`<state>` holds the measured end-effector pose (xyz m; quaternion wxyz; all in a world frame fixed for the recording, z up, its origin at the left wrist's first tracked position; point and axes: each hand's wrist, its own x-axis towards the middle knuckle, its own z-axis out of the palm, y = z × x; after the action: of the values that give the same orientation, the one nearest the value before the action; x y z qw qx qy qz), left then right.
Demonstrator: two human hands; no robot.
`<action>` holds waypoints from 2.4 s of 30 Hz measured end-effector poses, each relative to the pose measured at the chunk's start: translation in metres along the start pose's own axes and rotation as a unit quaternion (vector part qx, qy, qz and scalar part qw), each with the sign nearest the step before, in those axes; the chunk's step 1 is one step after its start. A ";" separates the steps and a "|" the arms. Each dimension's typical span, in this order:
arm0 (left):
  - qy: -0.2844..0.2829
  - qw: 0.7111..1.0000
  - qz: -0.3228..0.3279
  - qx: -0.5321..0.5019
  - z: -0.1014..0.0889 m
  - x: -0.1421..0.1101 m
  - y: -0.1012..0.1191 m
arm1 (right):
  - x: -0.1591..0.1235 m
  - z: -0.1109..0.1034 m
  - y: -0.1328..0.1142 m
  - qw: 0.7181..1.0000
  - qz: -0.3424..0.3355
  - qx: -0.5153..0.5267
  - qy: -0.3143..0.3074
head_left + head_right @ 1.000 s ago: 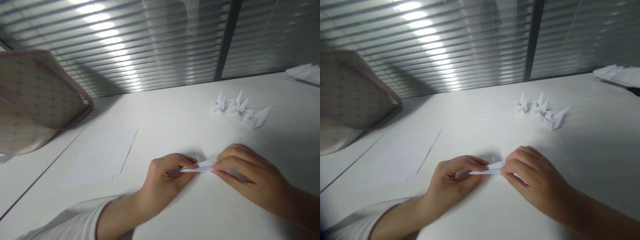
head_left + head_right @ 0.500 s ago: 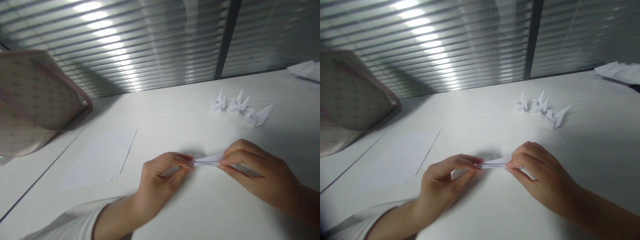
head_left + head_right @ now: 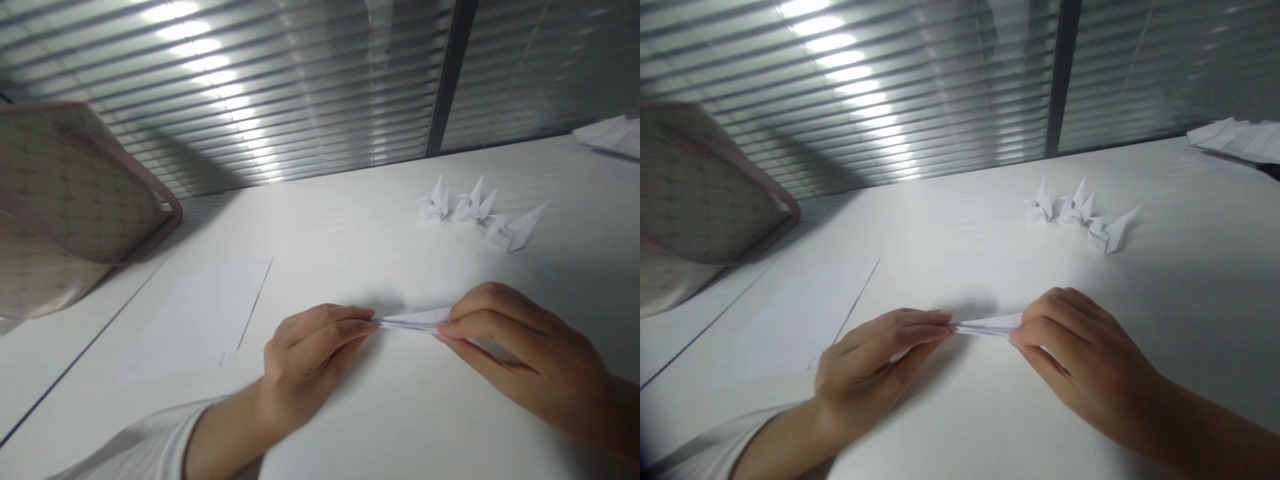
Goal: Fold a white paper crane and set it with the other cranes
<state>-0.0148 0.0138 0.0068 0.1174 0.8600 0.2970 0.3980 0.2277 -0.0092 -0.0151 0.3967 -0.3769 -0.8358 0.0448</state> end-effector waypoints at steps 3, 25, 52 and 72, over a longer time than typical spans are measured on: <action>-0.023 0.999 0.028 0.011 -0.002 0.002 0.000 | 0.000 0.000 -0.001 1.000 -0.009 -0.003 0.002; -0.049 0.972 0.183 0.137 -0.010 -0.006 -0.012 | -0.002 -0.001 -0.004 0.999 -0.031 0.021 -0.017; -0.054 0.998 -0.002 -0.023 0.004 -0.003 -0.006 | 0.004 -0.002 -0.012 0.998 -0.052 -0.025 0.017; 0.000 0.959 -0.195 -0.207 0.006 -0.002 0.003 | -0.001 0.007 -0.004 0.993 0.060 0.106 -0.005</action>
<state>-0.0102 0.0098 0.0030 0.3684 0.7423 0.3697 0.4203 0.2203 -0.0113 -0.0189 0.4265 -0.3817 -0.8045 0.1587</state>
